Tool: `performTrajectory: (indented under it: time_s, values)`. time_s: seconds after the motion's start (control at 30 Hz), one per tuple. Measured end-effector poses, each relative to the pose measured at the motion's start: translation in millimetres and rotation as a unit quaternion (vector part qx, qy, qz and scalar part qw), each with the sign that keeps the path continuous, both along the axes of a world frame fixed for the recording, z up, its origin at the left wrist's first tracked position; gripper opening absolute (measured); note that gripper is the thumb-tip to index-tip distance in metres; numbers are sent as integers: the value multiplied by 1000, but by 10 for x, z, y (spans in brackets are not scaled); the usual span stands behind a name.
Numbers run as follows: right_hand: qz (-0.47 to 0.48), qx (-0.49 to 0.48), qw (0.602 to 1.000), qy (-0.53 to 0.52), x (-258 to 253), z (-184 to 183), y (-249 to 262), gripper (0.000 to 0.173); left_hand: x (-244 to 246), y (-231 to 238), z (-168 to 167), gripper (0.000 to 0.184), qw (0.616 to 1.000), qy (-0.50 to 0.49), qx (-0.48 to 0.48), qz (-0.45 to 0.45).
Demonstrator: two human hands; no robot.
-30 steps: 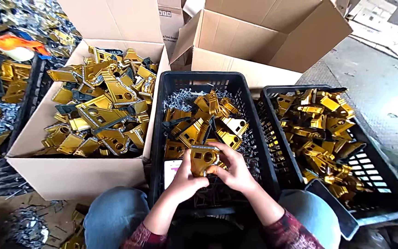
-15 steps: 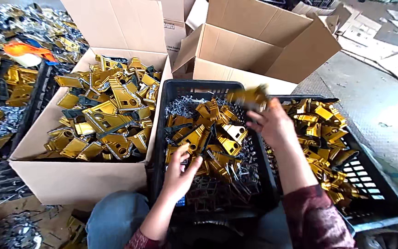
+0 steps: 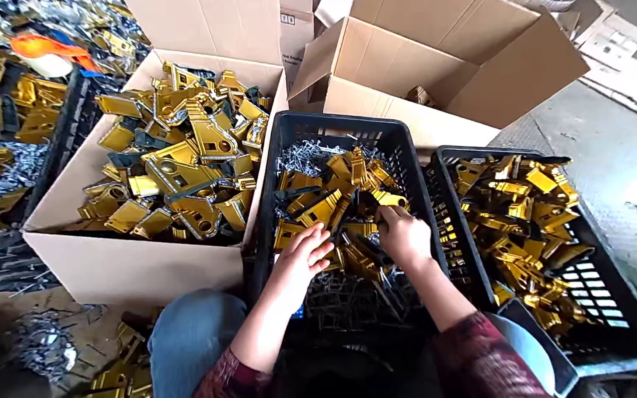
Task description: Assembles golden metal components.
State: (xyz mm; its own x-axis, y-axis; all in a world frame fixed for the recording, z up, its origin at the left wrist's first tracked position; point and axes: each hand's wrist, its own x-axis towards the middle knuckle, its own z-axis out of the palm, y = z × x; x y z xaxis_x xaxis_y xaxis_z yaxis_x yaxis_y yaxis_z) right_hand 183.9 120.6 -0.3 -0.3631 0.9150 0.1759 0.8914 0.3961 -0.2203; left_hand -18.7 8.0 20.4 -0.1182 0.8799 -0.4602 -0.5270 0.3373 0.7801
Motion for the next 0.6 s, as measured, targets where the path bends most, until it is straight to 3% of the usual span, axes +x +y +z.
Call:
performTrajectory:
  time_s: [0.07,0.13,0.17,0.23,0.27,0.3,0.33,0.37,0.47,0.6]
  values:
    - [162,198,964,77,43,59,-166,19,41,35,35,55,998,-34,-13,-58]
    - [307,272,899,153,-23,67,-330,15,87,31,7,72,993,-29,51,-99]
    - [341,269,881,186,-93,-1,-408,15,111,30,-20,76,993,-17,93,-74]
    - [289,174,907,253,-268,-256,-577,18,104,29,-33,54,986,24,160,39]
    - [221,66,938,260,-352,-376,-669,24,55,27,-33,46,976,56,190,92]
    - [146,-90,962,213,-426,-424,-734,35,-19,29,-37,52,964,95,211,130]
    - [88,-255,954,131,-504,-441,-731,44,-91,31,-30,53,952,139,215,165]
    - [54,-355,931,60,-586,-505,-713,47,-148,27,-3,48,943,169,211,193]
    - [40,-391,919,-12,-696,-686,-759,38,-213,-11,113,35,946,149,173,230]
    - [70,-300,945,108,-530,-498,-693,33,-234,-28,151,51,959,22,186,214]
